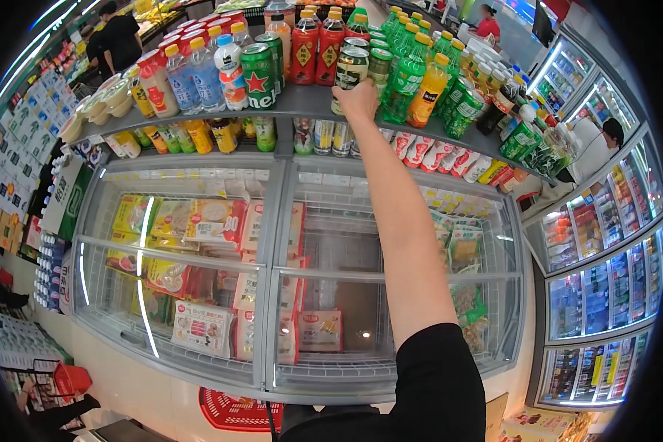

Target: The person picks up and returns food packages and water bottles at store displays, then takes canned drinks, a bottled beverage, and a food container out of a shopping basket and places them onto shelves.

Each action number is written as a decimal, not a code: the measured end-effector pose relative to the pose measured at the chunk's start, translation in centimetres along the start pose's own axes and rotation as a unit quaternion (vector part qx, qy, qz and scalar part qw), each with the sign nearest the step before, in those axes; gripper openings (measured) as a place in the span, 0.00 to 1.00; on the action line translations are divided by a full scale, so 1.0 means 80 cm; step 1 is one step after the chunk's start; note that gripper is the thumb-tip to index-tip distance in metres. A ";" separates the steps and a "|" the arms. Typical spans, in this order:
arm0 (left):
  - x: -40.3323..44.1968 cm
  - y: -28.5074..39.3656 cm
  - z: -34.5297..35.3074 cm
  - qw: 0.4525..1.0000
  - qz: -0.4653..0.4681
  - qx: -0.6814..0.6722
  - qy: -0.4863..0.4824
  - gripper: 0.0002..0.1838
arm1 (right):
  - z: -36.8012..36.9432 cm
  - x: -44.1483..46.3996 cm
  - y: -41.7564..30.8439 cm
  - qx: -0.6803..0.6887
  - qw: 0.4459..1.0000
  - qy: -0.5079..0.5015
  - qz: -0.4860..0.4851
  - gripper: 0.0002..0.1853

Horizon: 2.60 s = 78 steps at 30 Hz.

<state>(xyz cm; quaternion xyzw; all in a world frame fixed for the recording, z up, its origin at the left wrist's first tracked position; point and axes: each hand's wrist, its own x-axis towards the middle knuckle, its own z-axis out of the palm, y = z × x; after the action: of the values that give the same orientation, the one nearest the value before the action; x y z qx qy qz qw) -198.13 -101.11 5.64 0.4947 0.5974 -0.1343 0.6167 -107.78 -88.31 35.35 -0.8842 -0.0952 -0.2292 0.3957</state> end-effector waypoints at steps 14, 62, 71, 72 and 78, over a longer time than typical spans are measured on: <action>-0.025 0.102 0.036 0.940 0.199 0.152 0.234 0.18 | -0.063 -0.183 0.046 0.158 0.980 -0.061 -0.102 0.33; -0.207 -0.401 0.019 0.839 0.173 0.272 0.437 0.23 | -0.463 -0.991 0.190 -0.064 0.648 -0.747 0.135 0.19; -0.190 -0.356 -0.038 0.867 0.162 0.227 0.414 0.21 | -0.349 -1.059 0.124 -0.092 0.593 -0.795 0.090 0.18; -0.188 -0.355 -0.047 0.855 0.165 0.228 0.436 0.20 | -0.324 -1.073 0.116 -0.084 0.578 -0.807 0.085 0.18; -0.190 -0.325 -0.086 0.845 0.108 0.218 0.476 0.12 | -0.199 -1.176 0.092 -0.074 0.522 -0.844 0.092 0.17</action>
<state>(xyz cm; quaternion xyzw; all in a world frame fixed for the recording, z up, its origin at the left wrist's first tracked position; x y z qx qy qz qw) -225.73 -114.64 8.59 0.6810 0.7158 0.0580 0.1432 -192.95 -103.83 -5.44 -0.6936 -0.2854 0.6564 0.0818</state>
